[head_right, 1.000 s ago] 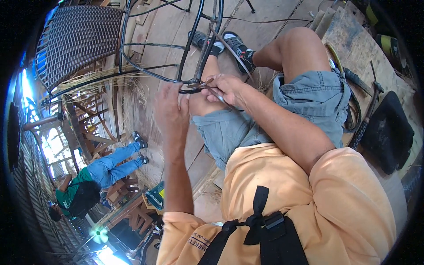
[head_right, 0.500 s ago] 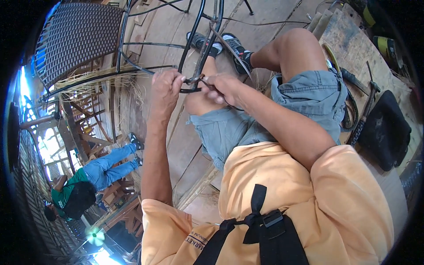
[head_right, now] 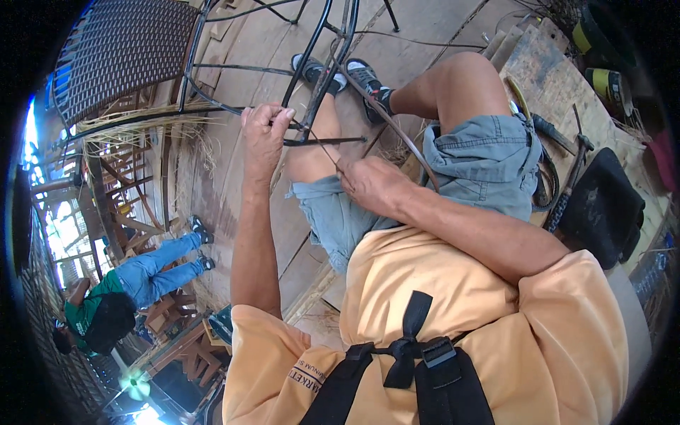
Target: The recorder is weaving a chair frame using synthetic rattan strips in a workshop.
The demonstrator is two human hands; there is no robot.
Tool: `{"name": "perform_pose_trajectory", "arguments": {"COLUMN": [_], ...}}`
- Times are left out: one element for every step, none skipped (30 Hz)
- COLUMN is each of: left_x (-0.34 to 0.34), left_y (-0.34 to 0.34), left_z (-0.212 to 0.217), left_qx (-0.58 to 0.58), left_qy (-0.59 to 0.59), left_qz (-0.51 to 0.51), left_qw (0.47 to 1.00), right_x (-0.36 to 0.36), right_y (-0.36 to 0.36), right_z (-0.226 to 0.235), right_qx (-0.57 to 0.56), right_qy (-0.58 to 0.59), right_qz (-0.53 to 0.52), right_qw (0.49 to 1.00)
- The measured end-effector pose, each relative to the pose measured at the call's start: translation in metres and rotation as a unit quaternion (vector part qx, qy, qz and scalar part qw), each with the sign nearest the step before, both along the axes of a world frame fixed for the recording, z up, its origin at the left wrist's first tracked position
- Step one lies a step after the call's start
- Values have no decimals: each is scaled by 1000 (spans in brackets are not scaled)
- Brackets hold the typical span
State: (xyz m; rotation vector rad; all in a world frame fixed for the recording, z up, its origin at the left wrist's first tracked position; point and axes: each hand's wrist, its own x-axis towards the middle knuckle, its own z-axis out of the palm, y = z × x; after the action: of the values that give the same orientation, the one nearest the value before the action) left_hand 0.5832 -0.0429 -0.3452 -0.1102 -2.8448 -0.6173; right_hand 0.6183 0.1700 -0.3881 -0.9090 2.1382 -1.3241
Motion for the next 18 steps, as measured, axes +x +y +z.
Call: {"name": "perform_pose_trajectory", "arguments": {"left_x": [-3, -2, -3, -5, -7, -10, -16, -20, -24, -23, -22, -21, -21, -21, -21, -19, -18, -15], "left_y": [3, 6, 8, 10, 12, 13, 14, 15, 14, 13, 12, 11, 10, 10, 10, 9, 9, 8], "left_z": [0, 0, 0, -1, -1, -1, -3, -4, -4, -3, -2, -1, 0, 1, 2, 1, 0, 0], "left_qx": [-3, -14, -13, -57, -100, -99, -72, -44, -46, -44, -23, -1, -1, 18, 37, 38, -16, -69], "left_qy": [8, -18, -17, 5, 27, 26, 30, 34, 19, 18, 7, -5, -5, -30, -55, -55, -34, -13], "left_qz": [5, 1, 3, -20, -42, -40, -55, -69, -63, -62, -65, -67, -66, -60, -55, -54, -56, -57], "left_qw": [1000, 1000, 1000, 998, 994, 994, 995, 996, 997, 997, 998, 998, 998, 998, 996, 996, 998, 996], "right_x": [1, 3, 5, 5, 2, 1, -2, -5, -11, -14, -10, -11, -18, -27, -39, -48, -50, -55], "right_y": [1, 2, 4, 4, 2, 1, 0, -1, -4, -6, -9, -15, -24, -34, -43, -53, -57, -57], "right_z": [-10, -17, -18, -23, -30, -37, -43, -48, -49, -49, -54, -53, -51, -51, -54, -47, -39, -29], "right_qx": [36, 71, 111, 112, 125, 138, 150, 152, 156, 160, 52, 53, -9, -71, -69, -67, -109, -108], "right_qy": [-9, -18, 22, 23, 22, 20, -16, -17, -32, -47, -15, -16, -41, -65, -179, -291, -316, -315], "right_qz": [24, 49, 48, 49, 42, 34, 29, 30, 31, 32, -35, -34, -40, -46, -30, -13, -57, -54], "right_qw": [999, 996, 992, 992, 991, 990, 988, 988, 987, 986, 998, 998, 998, 994, 981, 954, 941, 941]}}
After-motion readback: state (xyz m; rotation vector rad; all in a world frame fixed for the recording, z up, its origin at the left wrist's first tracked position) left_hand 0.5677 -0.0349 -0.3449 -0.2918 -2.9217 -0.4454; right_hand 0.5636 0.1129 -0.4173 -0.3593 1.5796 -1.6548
